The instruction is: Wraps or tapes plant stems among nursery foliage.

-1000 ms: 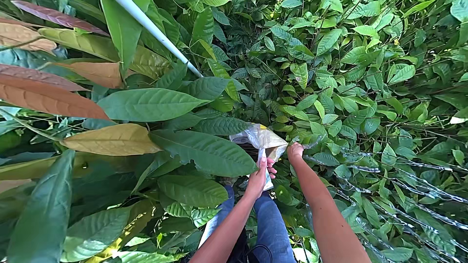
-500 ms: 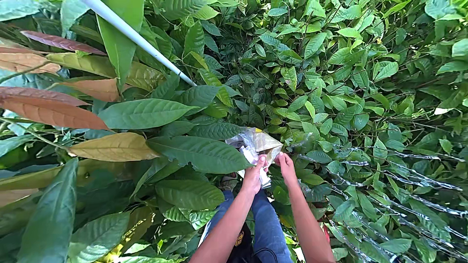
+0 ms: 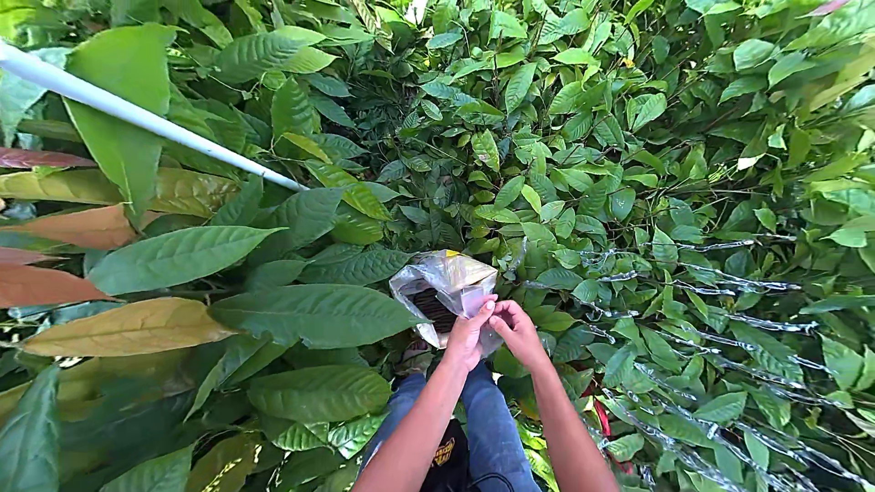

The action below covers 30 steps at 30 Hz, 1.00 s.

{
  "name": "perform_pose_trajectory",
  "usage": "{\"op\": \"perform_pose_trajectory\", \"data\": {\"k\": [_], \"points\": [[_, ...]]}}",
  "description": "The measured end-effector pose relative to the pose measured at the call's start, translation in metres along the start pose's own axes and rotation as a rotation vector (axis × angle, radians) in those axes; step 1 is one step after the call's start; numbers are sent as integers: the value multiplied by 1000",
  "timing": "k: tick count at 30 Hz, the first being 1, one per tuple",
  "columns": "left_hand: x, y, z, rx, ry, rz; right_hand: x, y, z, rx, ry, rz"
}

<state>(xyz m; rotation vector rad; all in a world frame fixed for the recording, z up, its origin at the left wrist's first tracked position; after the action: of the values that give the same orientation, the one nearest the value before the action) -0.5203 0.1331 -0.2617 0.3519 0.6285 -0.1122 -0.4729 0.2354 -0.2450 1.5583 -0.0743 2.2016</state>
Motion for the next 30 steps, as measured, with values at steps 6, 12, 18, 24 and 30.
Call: {"op": "perform_pose_trajectory", "data": {"k": [6,12,18,24,30], "points": [[-3,18,1,20,95,-70,11,-28,15,-90,-49,-52],[1,40,5,82,100,-106,16,-35,19,-42,-142,-78],[3,46,3,102,89,-111,9,-51,26,-30,-109,44],[3,48,3,36,162,-193,10,-60,33,-39,-77,4],[10,55,6,-38,180,-167,9,-68,38,-231,-107,-30]]}}
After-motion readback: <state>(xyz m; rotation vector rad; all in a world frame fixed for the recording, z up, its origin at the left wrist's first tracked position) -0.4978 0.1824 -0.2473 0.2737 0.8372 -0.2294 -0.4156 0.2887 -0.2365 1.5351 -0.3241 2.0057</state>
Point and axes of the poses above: each hand's wrist, its own z-axis away from the middle knuckle, its own y-axis out of the palm, x = y × z, the point moved 7 cm from there along -z, towards the middle knuckle, and after that the axes turned 14 degrees about -z, right-handed, at the moved point
